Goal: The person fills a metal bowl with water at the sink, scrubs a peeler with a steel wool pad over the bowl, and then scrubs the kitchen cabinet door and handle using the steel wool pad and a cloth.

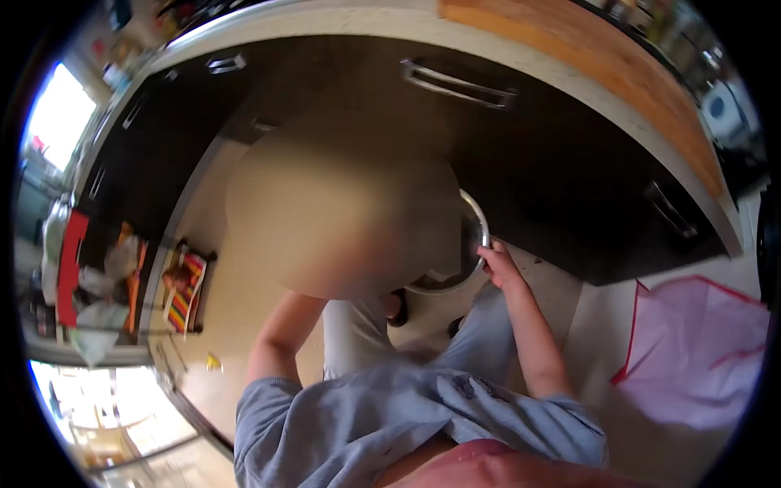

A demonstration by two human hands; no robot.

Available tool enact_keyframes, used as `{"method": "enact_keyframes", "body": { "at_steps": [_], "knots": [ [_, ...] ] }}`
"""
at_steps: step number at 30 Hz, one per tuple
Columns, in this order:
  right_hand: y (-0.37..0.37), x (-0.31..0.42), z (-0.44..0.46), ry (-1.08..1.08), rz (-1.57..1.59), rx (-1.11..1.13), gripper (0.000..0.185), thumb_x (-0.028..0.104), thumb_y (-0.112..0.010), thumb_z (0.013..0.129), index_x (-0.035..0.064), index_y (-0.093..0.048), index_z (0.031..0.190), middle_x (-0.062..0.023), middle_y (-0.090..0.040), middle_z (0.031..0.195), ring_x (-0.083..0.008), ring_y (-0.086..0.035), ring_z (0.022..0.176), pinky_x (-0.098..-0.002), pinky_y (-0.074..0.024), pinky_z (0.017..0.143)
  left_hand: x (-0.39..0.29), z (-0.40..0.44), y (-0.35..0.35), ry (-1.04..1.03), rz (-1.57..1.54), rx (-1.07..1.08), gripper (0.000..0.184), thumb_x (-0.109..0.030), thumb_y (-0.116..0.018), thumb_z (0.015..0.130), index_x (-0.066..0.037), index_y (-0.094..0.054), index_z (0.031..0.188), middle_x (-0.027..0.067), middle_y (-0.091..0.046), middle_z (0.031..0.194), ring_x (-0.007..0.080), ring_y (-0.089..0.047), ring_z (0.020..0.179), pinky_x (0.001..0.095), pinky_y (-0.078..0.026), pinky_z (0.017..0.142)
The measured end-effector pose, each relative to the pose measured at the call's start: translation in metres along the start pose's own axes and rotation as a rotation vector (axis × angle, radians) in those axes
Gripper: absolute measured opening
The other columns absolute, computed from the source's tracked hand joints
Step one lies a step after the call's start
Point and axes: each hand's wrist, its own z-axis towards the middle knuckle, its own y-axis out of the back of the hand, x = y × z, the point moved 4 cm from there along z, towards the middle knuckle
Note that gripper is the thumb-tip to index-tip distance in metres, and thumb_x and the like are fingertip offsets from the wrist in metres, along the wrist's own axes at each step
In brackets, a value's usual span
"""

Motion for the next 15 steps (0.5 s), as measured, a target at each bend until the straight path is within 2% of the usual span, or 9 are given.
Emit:
{"method": "enact_keyframes", "body": {
  "at_steps": [2, 4, 6, 10, 11, 12, 14, 15],
  "knots": [
    [-0.009, 0.011, -0.018, 0.042, 0.027, 0.042, 0.027, 0.017, -0.060, 0.073, 0.0090, -0.053, 0.098, 0.0037, -0.052, 0.075, -0.0044, -0.044, 0.060, -0.0173, -0.0302, 0.048, -0.002, -0.002, -0.004, 0.040, -0.008, 0.013, 0.026, -0.023, -0.057, 0.066, 0.003, -0.059, 0.065, 0.0089, -0.053, 0.055, 0.0160, -0.048, 0.051, 0.0309, -0.039, 0.048],
    [0.004, 0.017, -0.035, 0.107, 0.085, -0.051, 0.029, 0.016, -0.059, 0.073, 0.0071, -0.051, 0.100, 0.0022, -0.052, 0.076, -0.0050, -0.043, 0.060, -0.0182, -0.0315, 0.048, -0.010, 0.000, -0.014, 0.102, -0.030, 0.036, 0.026, -0.028, -0.058, 0.064, -0.002, -0.057, 0.060, 0.0072, -0.050, 0.051, 0.0165, -0.046, 0.045, 0.0323, -0.035, 0.041],
    [0.015, 0.021, -0.051, 0.161, 0.066, -0.059, 0.031, 0.015, -0.058, 0.073, 0.0064, -0.050, 0.102, 0.0009, -0.052, 0.077, -0.0055, -0.044, 0.059, -0.0192, -0.0330, 0.048, -0.034, -0.013, -0.027, 0.273, -0.349, 0.157, 0.008, -0.004, -0.053, 0.070, 0.002, -0.055, 0.074, 0.0043, -0.048, 0.054, 0.0109, -0.042, 0.041, 0.0240, -0.028, 0.035],
    [0.033, 0.046, -0.102, 0.119, -0.006, -0.097, 0.040, 0.016, -0.060, 0.072, 0.0075, -0.046, 0.108, -0.0021, -0.053, 0.080, -0.0066, -0.044, 0.059, -0.0202, -0.0356, 0.048, -0.041, -0.005, -0.044, 0.222, -0.304, 0.208, 0.011, -0.005, -0.055, 0.069, 0.002, -0.054, 0.077, 0.0035, -0.048, 0.055, 0.0095, -0.042, 0.043, 0.0237, -0.027, 0.035],
    [0.036, 0.054, -0.118, 0.096, 0.021, -0.119, 0.050, 0.018, -0.063, 0.070, 0.0097, -0.043, 0.115, -0.0036, -0.054, 0.082, -0.0071, -0.046, 0.065, -0.0207, -0.0378, 0.051, -0.044, -0.004, -0.052, 0.194, -0.335, 0.219, 0.010, -0.006, -0.055, 0.069, 0.000, -0.054, 0.076, 0.0028, -0.047, 0.056, 0.0090, -0.041, 0.043, 0.0237, -0.026, 0.034],
    [0.044, 0.057, -0.130, 0.123, 0.063, -0.146, 0.046, 0.018, -0.062, 0.072, 0.0098, -0.043, 0.114, -0.0031, -0.055, 0.084, -0.0078, -0.049, 0.070, -0.0210, -0.0400, 0.053, -0.047, -0.003, -0.060, 0.178, -0.366, 0.228, 0.009, -0.007, -0.056, 0.069, -0.001, -0.054, 0.075, 0.0020, -0.047, 0.056, 0.0084, -0.040, 0.042, 0.0237, -0.026, 0.034],
    [0.058, 0.045, -0.146, 0.137, 0.171, -0.178, 0.039, 0.019, -0.060, 0.075, 0.0100, -0.045, 0.110, -0.0022, -0.056, 0.087, -0.0092, -0.054, 0.080, -0.0217, -0.0445, 0.059, -0.069, -0.004, -0.078, 0.156, -0.218, 0.235, 0.010, -0.010, -0.056, 0.069, -0.002, -0.055, 0.077, 0.0010, -0.046, 0.056, 0.0080, -0.038, 0.042, 0.0237, -0.025, 0.034],
    [0.061, 0.034, -0.151, 0.077, 0.194, -0.179, 0.037, 0.019, -0.059, 0.075, 0.0095, -0.046, 0.109, -0.0023, -0.056, 0.087, -0.0089, -0.054, 0.081, -0.0224, -0.0451, 0.061, -0.071, -0.003, -0.084, 0.167, -0.143, 0.241, 0.011, -0.011, -0.056, 0.070, -0.003, -0.056, 0.077, 0.0005, -0.046, 0.056, 0.0078, -0.037, 0.042, 0.0237, -0.024, 0.034]
  ]
}}
